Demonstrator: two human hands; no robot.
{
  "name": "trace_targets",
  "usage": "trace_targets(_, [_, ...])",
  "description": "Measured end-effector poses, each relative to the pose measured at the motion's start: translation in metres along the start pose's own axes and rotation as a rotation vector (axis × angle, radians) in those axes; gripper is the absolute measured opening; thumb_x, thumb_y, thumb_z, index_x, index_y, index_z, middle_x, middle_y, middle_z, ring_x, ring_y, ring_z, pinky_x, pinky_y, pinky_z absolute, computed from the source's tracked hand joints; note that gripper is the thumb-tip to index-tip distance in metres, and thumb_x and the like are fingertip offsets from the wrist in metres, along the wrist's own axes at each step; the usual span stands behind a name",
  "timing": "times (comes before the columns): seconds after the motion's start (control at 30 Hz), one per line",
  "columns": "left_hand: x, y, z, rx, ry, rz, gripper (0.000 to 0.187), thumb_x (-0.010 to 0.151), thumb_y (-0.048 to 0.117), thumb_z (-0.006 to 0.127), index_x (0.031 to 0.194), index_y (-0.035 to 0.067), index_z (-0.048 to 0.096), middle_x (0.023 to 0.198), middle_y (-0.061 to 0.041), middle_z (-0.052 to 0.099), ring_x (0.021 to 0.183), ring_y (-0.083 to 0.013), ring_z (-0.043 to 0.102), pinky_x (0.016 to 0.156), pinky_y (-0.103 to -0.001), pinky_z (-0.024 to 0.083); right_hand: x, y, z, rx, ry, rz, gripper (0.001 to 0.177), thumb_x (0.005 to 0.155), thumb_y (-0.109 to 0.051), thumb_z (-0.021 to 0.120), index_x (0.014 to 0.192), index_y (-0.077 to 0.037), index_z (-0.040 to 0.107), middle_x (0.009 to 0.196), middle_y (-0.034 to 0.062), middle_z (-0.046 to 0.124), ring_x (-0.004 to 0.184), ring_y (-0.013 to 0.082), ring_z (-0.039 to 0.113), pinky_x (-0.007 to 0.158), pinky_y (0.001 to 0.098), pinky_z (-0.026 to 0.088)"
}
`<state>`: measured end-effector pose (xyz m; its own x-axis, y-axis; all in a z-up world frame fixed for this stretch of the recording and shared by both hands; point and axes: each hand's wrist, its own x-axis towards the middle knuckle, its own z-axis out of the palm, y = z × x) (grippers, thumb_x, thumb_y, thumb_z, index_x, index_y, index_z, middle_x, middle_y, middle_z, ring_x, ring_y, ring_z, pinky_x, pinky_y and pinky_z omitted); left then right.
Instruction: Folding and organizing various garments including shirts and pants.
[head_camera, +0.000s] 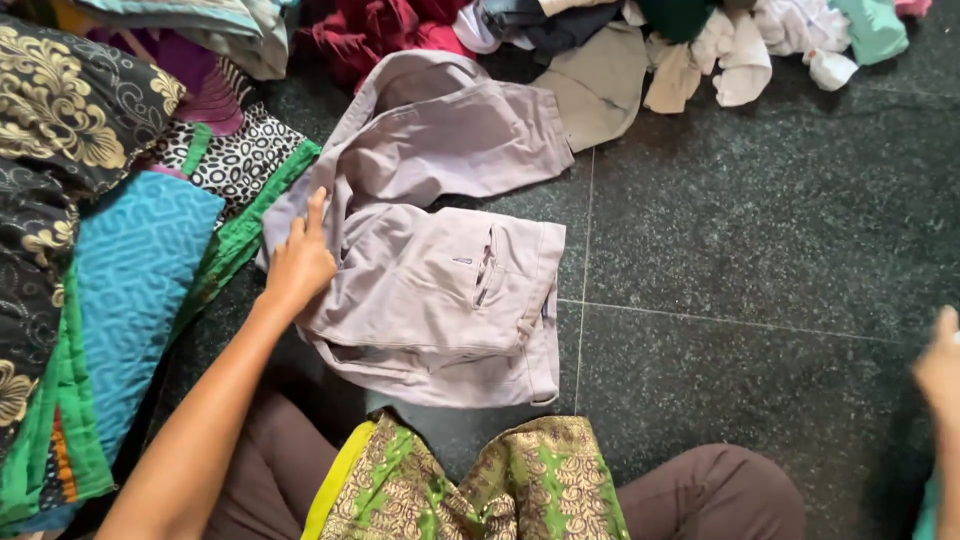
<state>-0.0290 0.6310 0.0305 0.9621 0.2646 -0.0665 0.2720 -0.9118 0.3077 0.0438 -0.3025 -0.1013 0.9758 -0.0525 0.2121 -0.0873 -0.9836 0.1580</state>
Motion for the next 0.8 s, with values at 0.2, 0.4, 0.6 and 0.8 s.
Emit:
trace_targets(0.2, [0.005,0.001,-0.002,-0.006,-0.035,-0.047,0.1,0.081,0.011,0.063,0.161,0.029,0.006,0.133,-0.034,0.049,0.104,-0.0608,0.057,0.093,-0.063,0.047,-0.063,-0.353,-0.179,0.462,-0.451,0.025,0.055,0.102,-0.052,0.063,0.121,-0.001,0.07,0.116,0.0228,0.074,0.106,0.0341,0.073,0.094,0.0446,0.057])
trace_targets(0.4, [0.003,-0.016,0.006,-0.106,0.083,0.001,0.092,0.087,0.006,0.061,0.161,0.03,0.013,0.126,-0.033,0.057,0.106,-0.0575,0.059,0.09,-0.061,0.048,-0.108,-0.528,-0.192,0.935,-0.754,0.226,0.084,0.084,-0.049,0.079,0.138,0.006,0.046,0.109,0.0245,0.07,0.093,0.0312,0.072,0.082,0.0408,0.062])
trace_targets(0.6, [-0.025,0.023,0.019,-0.202,0.072,0.062,0.092,0.085,-0.01,0.052,0.162,0.032,0.022,0.106,-0.03,0.064,0.102,-0.051,0.064,0.089,-0.058,0.05,-0.096,-0.461,-0.168,1.228,-0.765,0.385,0.039,0.078,-0.027,0.077,0.107,0.0,0.074,0.099,0.0119,0.077,0.083,0.0198,0.073,0.07,0.035,0.058])
trace_targets(0.8, [-0.041,0.136,0.043,-0.327,-0.144,0.041,0.087,0.088,0.014,0.062,0.162,0.027,0.018,0.106,-0.034,0.063,0.094,-0.05,0.066,0.084,-0.058,0.052,-0.077,-0.263,-0.068,1.01,-0.396,0.5,0.033,0.084,-0.034,0.075,0.098,-0.004,0.078,0.083,0.0105,0.075,0.076,0.0221,0.068,0.065,0.0386,0.051])
